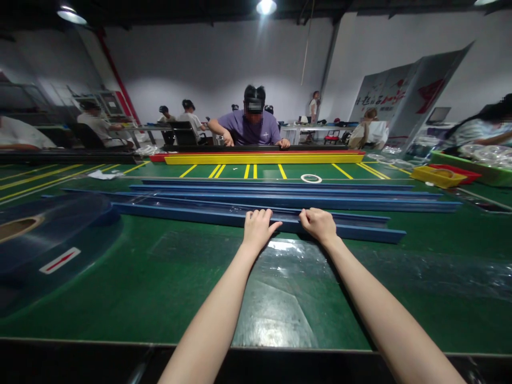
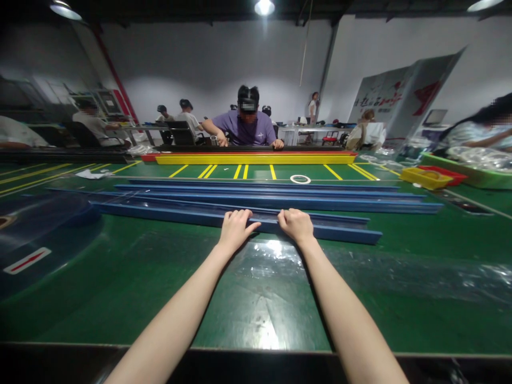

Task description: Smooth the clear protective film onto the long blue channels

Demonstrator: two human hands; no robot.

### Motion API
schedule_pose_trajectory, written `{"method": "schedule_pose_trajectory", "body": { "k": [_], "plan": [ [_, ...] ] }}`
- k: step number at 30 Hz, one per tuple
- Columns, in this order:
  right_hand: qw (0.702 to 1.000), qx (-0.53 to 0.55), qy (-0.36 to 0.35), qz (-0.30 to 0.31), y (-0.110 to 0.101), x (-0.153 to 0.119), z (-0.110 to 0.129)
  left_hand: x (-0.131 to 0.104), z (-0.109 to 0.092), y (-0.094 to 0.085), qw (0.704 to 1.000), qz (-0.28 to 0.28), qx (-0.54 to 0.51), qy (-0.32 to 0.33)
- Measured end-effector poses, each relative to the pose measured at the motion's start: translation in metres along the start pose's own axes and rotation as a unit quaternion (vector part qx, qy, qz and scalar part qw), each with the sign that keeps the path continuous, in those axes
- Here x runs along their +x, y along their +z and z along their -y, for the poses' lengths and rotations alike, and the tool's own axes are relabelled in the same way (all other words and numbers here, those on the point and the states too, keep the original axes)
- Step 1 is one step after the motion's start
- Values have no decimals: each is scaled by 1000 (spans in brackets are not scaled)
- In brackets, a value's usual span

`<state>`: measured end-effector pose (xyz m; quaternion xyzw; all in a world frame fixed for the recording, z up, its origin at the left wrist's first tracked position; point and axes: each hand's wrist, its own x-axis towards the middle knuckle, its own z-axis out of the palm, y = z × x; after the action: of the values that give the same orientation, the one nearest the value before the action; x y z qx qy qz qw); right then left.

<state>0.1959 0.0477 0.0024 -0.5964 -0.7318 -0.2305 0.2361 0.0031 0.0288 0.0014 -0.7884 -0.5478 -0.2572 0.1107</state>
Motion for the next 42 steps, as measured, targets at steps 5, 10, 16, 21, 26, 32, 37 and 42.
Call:
{"method": "schedule_pose_trajectory", "body": {
  "k": [5, 10, 16, 21, 26, 32, 37, 42],
  "plan": [
    [1000, 4, 19, -6, -1, -7, -26, 1, 4, -1, 1000, -13, 3, 7],
    [996, -7, 84, -40, -1, -17, -61, 1, 7, -1, 1000, -8, 5, 2],
    [992, -20, 113, -44, -2, -21, -74, 1, 8, 4, 1000, -6, 12, 11],
    [995, -21, 84, -43, -5, -22, -70, 1, 8, 7, 1000, -8, 25, 14],
    [997, -14, 70, -38, -7, -23, -67, 3, 11, 9, 1000, -7, 13, 8],
    [996, -25, 72, -54, -7, -23, -66, 4, 14, 10, 1000, 1, -3, -7],
    [992, -41, 56, -109, -9, -19, -52, 3, 12, 11, 1000, -4, 13, 0],
    [992, -13, 3, -129, -8, -12, -24, 2, 11, 10, 1000, -15, 21, 3]
  ]
}}
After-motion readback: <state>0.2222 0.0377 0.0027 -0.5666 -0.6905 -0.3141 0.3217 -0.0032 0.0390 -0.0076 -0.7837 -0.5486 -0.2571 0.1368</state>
